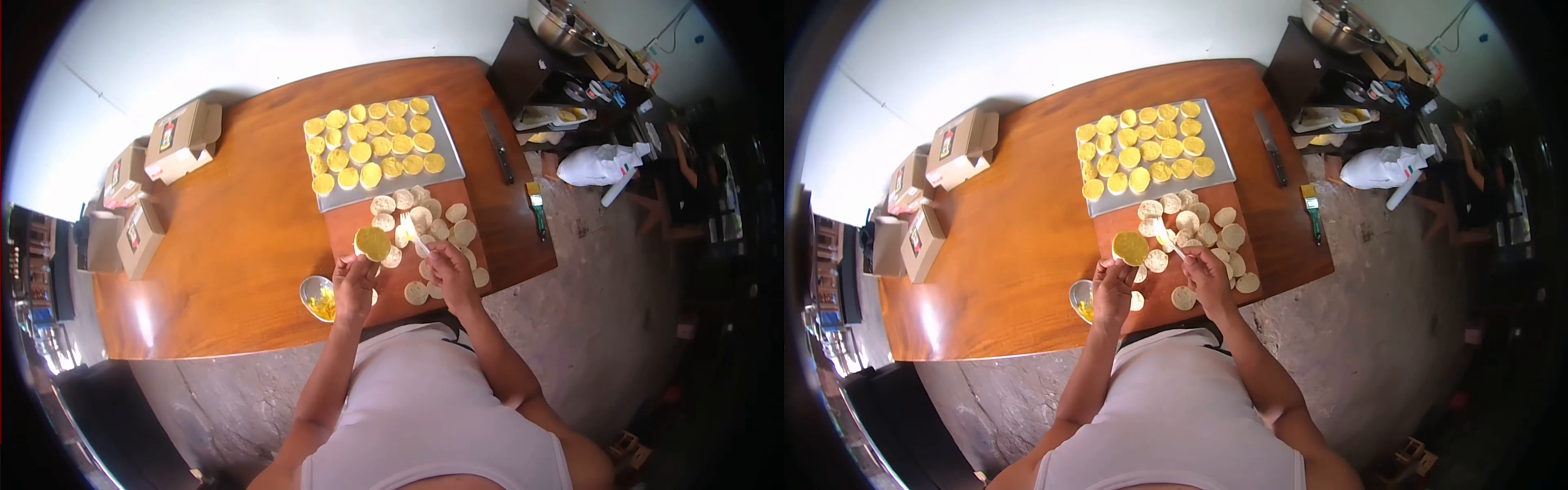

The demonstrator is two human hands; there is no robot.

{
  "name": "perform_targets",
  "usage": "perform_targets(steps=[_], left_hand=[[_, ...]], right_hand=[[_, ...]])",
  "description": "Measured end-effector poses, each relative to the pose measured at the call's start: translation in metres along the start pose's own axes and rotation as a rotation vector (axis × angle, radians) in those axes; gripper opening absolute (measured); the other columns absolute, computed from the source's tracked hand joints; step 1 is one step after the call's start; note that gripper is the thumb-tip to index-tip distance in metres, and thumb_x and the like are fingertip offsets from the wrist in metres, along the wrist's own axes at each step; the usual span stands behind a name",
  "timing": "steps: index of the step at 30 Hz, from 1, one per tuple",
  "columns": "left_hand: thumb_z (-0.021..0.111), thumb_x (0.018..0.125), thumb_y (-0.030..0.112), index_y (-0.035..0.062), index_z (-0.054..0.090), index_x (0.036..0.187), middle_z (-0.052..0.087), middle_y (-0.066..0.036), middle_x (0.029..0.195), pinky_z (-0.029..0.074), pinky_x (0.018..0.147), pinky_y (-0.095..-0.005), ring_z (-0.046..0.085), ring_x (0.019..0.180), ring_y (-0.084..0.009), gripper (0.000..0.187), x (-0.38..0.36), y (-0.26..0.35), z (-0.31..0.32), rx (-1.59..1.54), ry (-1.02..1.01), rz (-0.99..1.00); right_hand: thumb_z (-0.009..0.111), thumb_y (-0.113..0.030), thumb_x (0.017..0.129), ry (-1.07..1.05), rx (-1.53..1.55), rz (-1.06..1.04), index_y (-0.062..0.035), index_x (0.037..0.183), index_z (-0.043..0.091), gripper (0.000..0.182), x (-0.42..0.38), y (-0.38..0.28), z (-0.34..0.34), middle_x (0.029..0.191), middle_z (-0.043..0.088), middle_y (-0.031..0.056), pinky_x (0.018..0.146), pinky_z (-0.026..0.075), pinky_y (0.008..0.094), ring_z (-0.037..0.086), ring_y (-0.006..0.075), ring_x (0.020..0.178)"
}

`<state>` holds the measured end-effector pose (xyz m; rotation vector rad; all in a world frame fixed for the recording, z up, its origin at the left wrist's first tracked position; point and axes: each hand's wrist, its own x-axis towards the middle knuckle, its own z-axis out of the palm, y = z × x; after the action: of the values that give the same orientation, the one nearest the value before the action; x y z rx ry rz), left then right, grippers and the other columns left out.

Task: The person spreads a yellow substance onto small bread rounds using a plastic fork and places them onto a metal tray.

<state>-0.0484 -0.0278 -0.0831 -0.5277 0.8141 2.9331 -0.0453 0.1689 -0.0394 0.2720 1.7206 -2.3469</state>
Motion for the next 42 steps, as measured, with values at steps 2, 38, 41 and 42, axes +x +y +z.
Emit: perform_targets(steps=[2,38,41,42], left_hand=[[0.055,0.092,0.001,0.0089,0.052,0.094,0.063,-0.013,0.106,0.051,0.097,-0.0423,0.063,0.105,-0.0279,0.008,0.014,-0.009,0.003,0.03,0.044,-0.064],[0.057,0.078,0.009,0.0056,0.071,0.089,0.069,-0.018,0.088,0.052,0.078,-0.0404,0.067,0.088,-0.0337,0.019,0.389,-0.183,0.138,1.935,0.06,0.465],[0.057,0.076,0.008,0.0028,0.07,0.085,0.069,-0.018,0.083,0.052,0.075,-0.0395,0.068,0.085,-0.0325,0.017,0.363,-0.15,0.153,1.592,-0.13,0.498],[0.054,0.075,0.006,0.0,0.068,0.081,0.069,-0.017,0.078,0.051,0.07,-0.0368,0.068,0.078,-0.0288,0.016,0.341,-0.133,0.165,1.613,-0.08,0.485]], right_hand=[[0.05,-0.014,0.098,0.093,0.103,0.088,-0.0045,0.108,0.056,0.015,0.002,0.001,-0.016,0.073,0.047,-0.0023,0.047,0.03,0.0173,0.038,0.0022,0.057],[0.052,-0.009,0.095,0.453,0.316,0.186,-0.0053,0.101,0.06,0.011,0.062,-0.06,-0.238,0.07,0.049,-0.0022,0.043,0.029,0.0169,0.036,0.0013,0.052],[0.052,-0.009,0.095,0.42,0.307,0.198,-0.005,0.101,0.059,0.011,0.063,-0.063,-0.233,0.069,0.048,-0.0026,0.043,0.029,0.017,0.036,0.0013,0.053],[0.052,-0.009,0.095,0.414,0.311,0.193,-0.005,0.101,0.059,0.011,0.063,-0.062,-0.233,0.069,0.048,-0.0026,0.043,0.029,0.017,0.036,0.0013,0.053]])
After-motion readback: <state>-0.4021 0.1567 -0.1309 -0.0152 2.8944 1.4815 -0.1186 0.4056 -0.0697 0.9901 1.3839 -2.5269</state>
